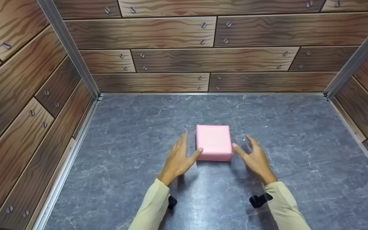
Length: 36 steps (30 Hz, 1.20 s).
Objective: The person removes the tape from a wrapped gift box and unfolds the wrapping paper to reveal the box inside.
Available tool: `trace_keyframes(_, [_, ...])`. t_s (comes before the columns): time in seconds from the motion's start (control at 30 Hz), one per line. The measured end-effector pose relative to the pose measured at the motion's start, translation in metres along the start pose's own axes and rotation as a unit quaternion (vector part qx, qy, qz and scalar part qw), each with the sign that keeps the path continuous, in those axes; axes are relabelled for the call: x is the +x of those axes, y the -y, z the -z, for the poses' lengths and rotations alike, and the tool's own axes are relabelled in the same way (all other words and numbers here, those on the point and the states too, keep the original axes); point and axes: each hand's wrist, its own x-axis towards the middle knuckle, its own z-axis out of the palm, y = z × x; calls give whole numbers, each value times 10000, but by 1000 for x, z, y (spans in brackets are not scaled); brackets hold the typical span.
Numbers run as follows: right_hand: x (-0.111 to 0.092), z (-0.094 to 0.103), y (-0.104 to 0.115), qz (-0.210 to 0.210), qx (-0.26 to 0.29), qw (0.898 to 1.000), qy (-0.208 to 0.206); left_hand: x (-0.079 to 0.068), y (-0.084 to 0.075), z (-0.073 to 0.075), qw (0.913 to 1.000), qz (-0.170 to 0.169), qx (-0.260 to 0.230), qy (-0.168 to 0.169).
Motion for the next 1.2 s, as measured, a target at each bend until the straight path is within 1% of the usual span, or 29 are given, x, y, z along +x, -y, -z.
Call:
trace_keyframes(0.1, [5, -1, 1, -393, 683, 9968, 91, 6, -3, -5, 9990, 106, -437, 28])
trace_keyframes(0.2, [10, -4, 3, -706, 1255, 9895, 142, 12, -4, -10, 9940, 353, -1038, -6])
trace_keyframes(0.3, [15, -7, 3, -939, 1650, 9817, 167, 17, -3, -14, 9879, 573, -1437, -94])
trace_keyframes(0.37, [17, -8, 3, -1062, 1832, 9771, 187, 20, -2, -17, 9852, 668, -1572, -124])
trace_keyframes(0.53, [21, -10, 3, -1223, 2101, 9696, 273, 27, -1, -19, 9776, 820, -1937, -91])
trace_keyframes(0.7, [23, -16, 3, -1362, 2319, 9626, 325, 31, -1, -20, 9654, 1034, -2389, -130])
trace_keyframes(0.87, [23, -23, 1, -1427, 2657, 9526, 404, 32, 2, -26, 9545, 1017, -2794, -208])
trace_keyframes(0.97, [24, -27, -1, -1451, 2725, 9501, 457, 32, 2, -29, 9499, 1037, -2943, -198])
trace_keyframes(1.07, [25, -29, -2, -1471, 2729, 9494, 513, 33, 2, -31, 9472, 1088, -3010, -200])
trace_keyframes(1.2, [26, -31, -2, -1462, 2711, 9500, 513, 34, 0, -33, 9475, 1110, -2988, -250])
